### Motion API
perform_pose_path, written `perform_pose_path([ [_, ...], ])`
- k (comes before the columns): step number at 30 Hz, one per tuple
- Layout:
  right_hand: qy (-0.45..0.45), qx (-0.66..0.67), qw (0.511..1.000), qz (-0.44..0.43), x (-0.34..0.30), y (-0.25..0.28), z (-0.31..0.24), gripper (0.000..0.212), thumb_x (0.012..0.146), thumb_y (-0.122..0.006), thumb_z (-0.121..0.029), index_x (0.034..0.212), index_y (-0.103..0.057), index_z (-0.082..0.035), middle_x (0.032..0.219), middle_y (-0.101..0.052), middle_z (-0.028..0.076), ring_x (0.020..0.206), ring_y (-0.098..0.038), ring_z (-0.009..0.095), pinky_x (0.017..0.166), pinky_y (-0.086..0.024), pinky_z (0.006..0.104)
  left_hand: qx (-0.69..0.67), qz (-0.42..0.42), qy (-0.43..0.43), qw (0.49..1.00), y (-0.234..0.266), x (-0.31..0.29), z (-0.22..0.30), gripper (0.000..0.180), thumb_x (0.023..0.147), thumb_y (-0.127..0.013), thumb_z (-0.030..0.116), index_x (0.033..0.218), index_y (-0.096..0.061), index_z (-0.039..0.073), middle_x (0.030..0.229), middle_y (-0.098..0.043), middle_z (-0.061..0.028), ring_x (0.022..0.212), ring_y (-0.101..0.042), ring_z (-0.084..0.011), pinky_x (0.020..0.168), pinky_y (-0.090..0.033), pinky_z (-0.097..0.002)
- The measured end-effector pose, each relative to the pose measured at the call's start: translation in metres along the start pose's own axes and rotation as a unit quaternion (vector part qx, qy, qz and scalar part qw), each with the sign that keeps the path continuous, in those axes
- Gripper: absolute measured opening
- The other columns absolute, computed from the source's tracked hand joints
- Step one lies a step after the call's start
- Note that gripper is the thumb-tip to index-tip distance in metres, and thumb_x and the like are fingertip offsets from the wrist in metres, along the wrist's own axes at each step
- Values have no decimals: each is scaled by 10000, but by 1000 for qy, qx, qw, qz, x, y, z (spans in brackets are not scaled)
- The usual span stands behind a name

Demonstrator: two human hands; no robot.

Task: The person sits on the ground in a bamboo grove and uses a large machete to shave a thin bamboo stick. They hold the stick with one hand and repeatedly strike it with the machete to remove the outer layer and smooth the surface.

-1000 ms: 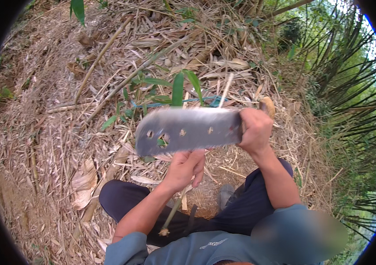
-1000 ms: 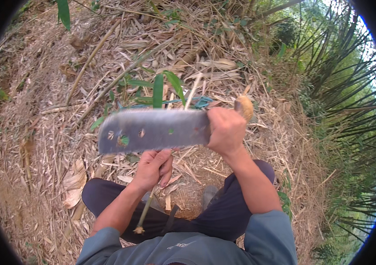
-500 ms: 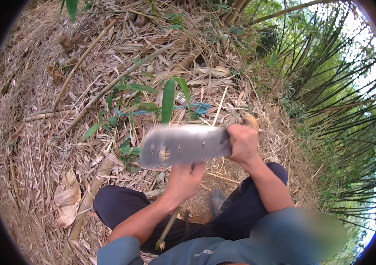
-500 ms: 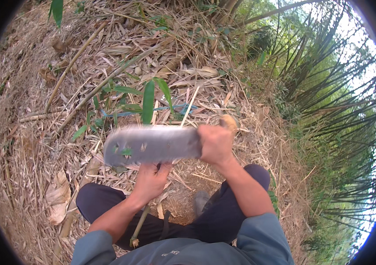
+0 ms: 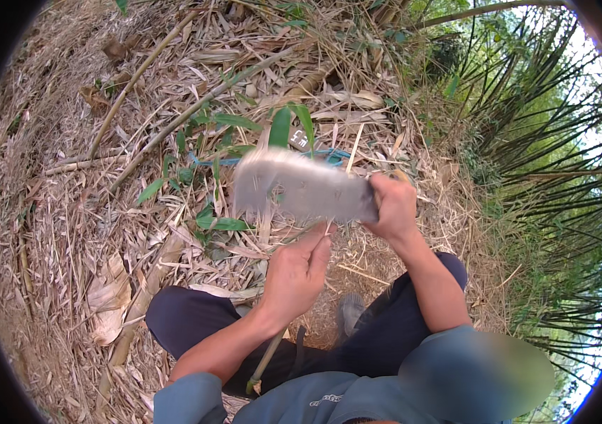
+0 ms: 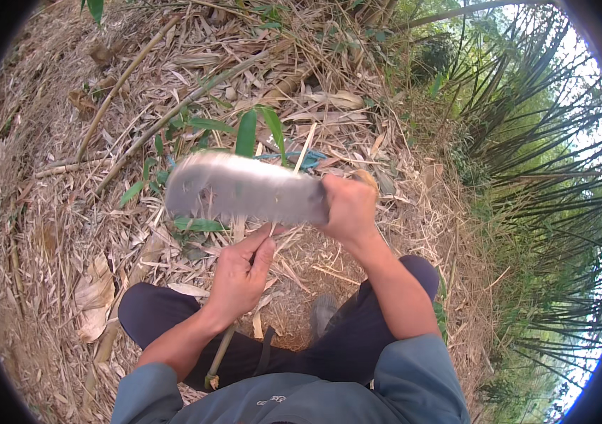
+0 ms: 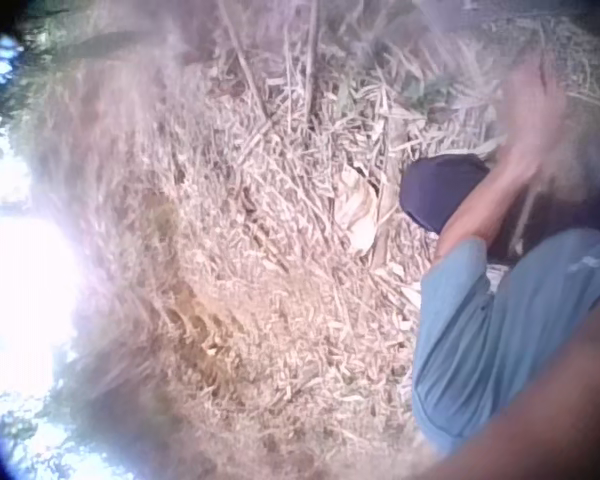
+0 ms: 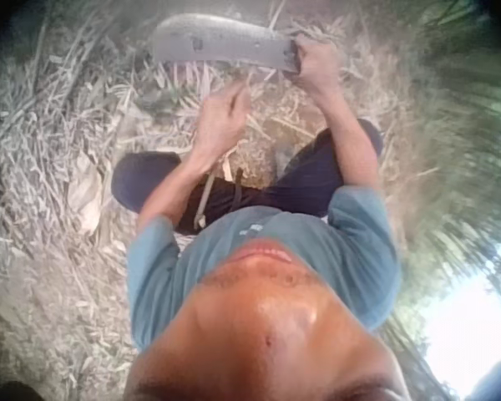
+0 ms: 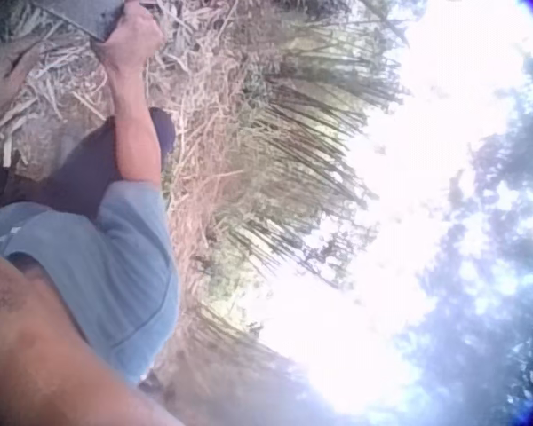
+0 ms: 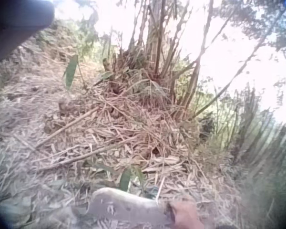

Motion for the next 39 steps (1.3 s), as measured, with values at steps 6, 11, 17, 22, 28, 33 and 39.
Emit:
perform_pose_path([
  [6, 65, 19, 996, -55, -15, -12, -24, 381, 623, -836, -312, 698, -535, -90, 639, -613, 109, 599, -638, 326, 595, -480, 408, 233, 74, -265, 933, 1, -9, 1, 210, 1003, -551, 123, 1102, -660, -27, 709, -606, -183, 636, -618, -334, 612, -466, -396],
  [11, 5, -4, 999, -39, -7, -11, 4, 347, 628, -825, -274, 707, -544, -88, 644, -623, 104, 601, -646, 309, 610, -480, 398, 44, -116, 159, 979, -3, 9, -15, 299, 918, -548, 50, 1192, -646, -19, 984, -659, -201, 880, -616, -338, 836, -467, -487],
  [17, 95, 44, 994, -36, -14, -17, -35, 274, 647, -767, -240, 707, -550, -84, 652, -616, 116, 597, -642, 315, 607, -498, 418, 407, 58, -340, 846, 1, -14, 5, 262, 1022, -534, 131, 1182, -653, -38, 744, -546, -86, 683, -480, -122, 635, -409, -323],
  [22, -30, -26, 998, -50, -3, -14, 24, 284, 653, -791, -254, 732, -573, -91, 685, -650, 134, 632, -680, 320, 608, -522, 413, -77, -43, 83, 993, -4, 9, -22, 236, 1071, -520, 186, 1086, -654, -7, 597, -393, 76, 550, -314, -21, 496, -257, -246],
  [28, 36, 5, 999, -28, -7, -18, 0, 361, 588, -849, -282, 782, -614, -89, 687, -667, 112, 657, -697, 296, 628, -527, 421, -63, -29, 47, 997, -1, 1, -34, 281, 1086, -516, 207, 1187, -664, -10, 590, -365, 100, 516, -282, -9, 475, -224, -238],
  [33, -81, -40, 996, -20, 5, -7, 51, 285, 634, -795, -267, 772, -616, -92, 699, -676, 106, 646, -685, 299, 617, -513, 428, -141, -79, 105, 981, -14, -7, -19, 269, 1084, -512, 207, 1178, -666, 6, 608, -385, 90, 559, -296, -8, 510, -250, -233],
  [39, 69, 42, 996, 27, -3, -2, -6, 287, 681, -763, -269, 698, -547, -81, 616, -599, 107, 580, -626, 334, 546, -475, 417, -170, -64, 114, 977, -8, -12, -47, 319, 1097, -489, 201, 1284, -612, -26, 578, -337, 82, 476, -273, -15, 433, -224, -236],
])
Point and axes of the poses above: each hand's wrist, its own x-axis towards the middle knuckle, its own y-axis out of the back of the hand, z = x × y, the point moved 9 cm from there along x, towards the middle knuckle
